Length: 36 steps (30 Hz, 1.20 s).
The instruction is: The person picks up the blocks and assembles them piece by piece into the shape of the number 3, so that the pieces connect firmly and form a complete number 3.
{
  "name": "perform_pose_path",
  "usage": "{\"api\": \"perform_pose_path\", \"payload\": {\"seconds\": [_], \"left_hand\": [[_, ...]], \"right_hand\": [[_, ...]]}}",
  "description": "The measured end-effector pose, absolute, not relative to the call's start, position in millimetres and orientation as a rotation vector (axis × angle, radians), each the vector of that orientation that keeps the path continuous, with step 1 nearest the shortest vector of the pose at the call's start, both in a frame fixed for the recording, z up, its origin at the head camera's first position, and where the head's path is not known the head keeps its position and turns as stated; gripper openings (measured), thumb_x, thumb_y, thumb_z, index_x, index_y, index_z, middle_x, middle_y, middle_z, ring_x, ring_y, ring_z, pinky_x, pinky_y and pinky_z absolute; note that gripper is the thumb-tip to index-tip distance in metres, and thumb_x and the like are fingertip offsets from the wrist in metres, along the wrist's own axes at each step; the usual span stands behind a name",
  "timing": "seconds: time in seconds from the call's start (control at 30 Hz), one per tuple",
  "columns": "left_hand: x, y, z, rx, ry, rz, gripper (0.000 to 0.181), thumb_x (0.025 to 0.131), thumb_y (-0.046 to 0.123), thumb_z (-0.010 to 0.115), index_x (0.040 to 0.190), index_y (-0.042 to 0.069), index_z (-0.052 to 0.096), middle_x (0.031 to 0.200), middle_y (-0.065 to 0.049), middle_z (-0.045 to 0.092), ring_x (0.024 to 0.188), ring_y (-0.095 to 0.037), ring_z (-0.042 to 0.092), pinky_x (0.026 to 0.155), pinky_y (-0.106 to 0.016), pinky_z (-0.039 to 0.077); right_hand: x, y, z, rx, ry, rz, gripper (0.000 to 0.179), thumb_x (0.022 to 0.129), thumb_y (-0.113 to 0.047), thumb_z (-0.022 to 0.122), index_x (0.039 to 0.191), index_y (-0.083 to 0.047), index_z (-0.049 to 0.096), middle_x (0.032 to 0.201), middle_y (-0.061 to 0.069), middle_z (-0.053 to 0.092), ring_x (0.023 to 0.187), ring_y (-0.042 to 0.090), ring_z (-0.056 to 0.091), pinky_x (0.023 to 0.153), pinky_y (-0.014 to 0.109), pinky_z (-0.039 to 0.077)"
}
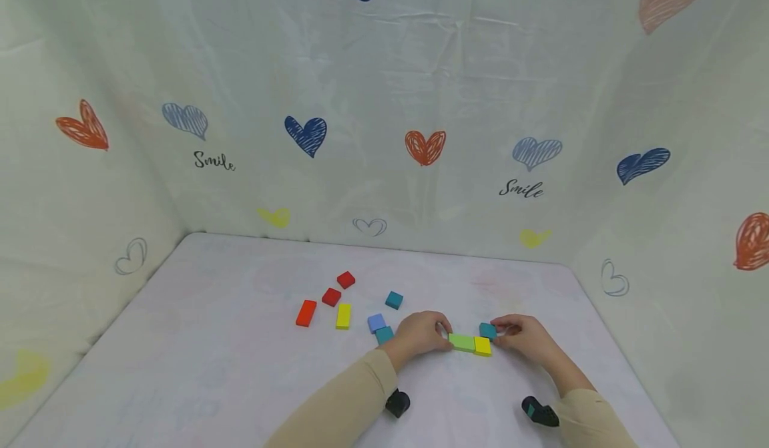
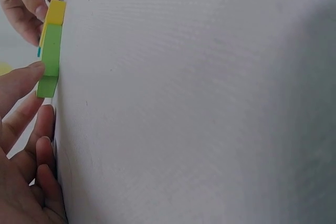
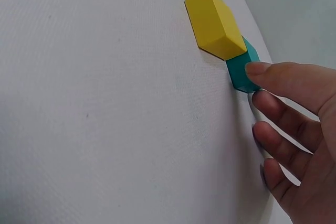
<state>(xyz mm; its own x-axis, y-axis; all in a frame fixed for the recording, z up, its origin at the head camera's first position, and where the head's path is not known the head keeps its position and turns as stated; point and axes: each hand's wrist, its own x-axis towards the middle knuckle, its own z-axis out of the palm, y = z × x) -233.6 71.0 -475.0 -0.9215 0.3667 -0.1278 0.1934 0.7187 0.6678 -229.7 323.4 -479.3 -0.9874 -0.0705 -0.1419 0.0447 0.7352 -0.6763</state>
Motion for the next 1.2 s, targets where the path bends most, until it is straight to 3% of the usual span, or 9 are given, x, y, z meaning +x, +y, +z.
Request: {"api": "perform_pose_path", "payload": {"seconds": [0.97, 1.2], "left_hand": [[-232, 72, -471, 0.462, 2.658, 0.996, 0.019, 0.079, 0.027, 0.082, 0.092, 0.023, 0.069, 0.072, 0.009, 0.054, 0.068, -0.010, 0.048, 0.066, -0.025, 0.040], [-238, 66, -468, 0.423, 2.549, 1.107, 0.024, 0.078, 0.025, 0.082, 0.097, 0.019, 0.069, 0.079, 0.007, 0.057, 0.073, -0.011, 0.051, 0.071, -0.029, 0.045]], "right_hand": [[-225, 325, -473, -0.044, 2.768, -1.084, 0.036, 0.080, -0.010, 0.077, 0.114, -0.003, 0.069, 0.094, 0.002, 0.063, 0.081, 0.020, 0.050, 0.070, 0.029, 0.044], [-225, 323, -464, -0.053, 2.771, -1.064, 0.038, 0.081, -0.009, 0.077, 0.118, -0.004, 0.068, 0.102, 0.005, 0.064, 0.085, 0.022, 0.051, 0.071, 0.031, 0.046]]}}
